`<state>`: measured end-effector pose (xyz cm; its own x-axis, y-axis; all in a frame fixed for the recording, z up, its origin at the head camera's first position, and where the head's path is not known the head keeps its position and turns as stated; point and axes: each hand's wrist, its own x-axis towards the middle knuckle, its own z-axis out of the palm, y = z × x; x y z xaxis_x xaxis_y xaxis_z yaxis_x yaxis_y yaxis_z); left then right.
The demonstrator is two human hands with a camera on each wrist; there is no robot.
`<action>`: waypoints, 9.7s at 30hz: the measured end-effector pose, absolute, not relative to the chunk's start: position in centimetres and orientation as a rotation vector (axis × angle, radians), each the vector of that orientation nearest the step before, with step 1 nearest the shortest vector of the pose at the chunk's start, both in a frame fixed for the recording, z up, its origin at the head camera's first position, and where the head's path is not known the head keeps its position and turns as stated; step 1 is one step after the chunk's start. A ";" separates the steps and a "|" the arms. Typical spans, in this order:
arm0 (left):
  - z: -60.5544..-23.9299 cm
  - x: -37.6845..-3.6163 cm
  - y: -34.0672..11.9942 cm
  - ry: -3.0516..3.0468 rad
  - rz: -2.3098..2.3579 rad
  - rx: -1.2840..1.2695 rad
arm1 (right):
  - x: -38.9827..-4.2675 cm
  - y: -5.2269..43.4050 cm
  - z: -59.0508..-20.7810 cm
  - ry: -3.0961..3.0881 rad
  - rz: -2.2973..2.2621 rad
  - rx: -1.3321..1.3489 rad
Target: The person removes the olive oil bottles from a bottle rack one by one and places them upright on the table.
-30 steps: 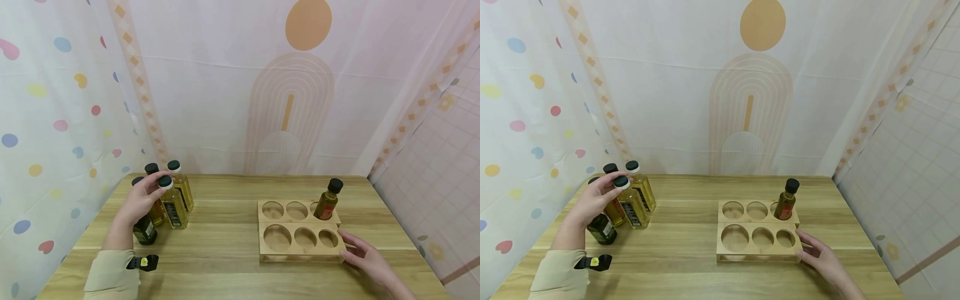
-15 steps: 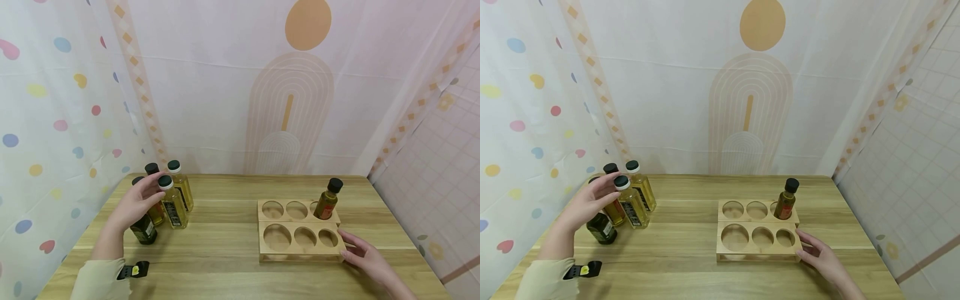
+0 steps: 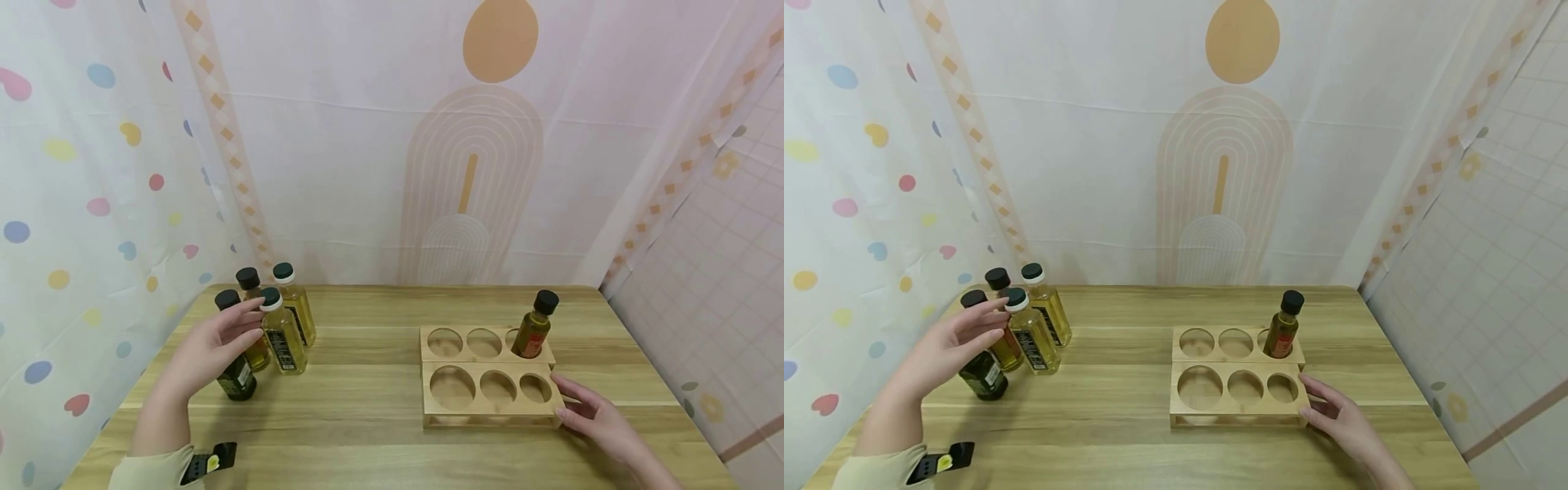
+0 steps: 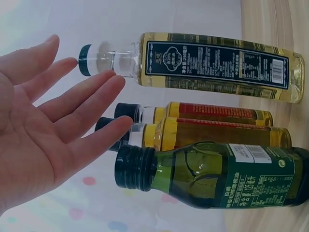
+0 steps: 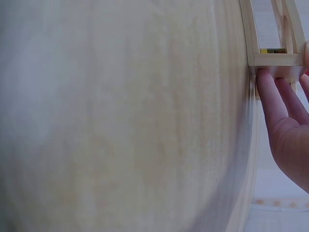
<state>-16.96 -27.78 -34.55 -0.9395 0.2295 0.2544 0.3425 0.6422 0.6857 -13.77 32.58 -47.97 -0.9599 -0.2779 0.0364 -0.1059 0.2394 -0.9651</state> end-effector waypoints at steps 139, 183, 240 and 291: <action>-38.3 -24.6 12.3 -2.310 -1.908 -0.577 | -13.8 32.5 -48.0 2.382 -1.798 -0.347; -34.5 -22.3 0.7 -2.118 -1.896 -0.678 | -13.6 32.5 -48.4 2.412 -1.833 -0.457; -38.6 -18.8 -17.8 -2.399 -1.564 -0.061 | -13.7 32.5 -47.8 2.393 -1.800 -0.357; -39.3 -15.5 -25.8 -2.426 -1.339 0.023 | -13.9 32.4 -47.7 2.389 -1.789 -0.372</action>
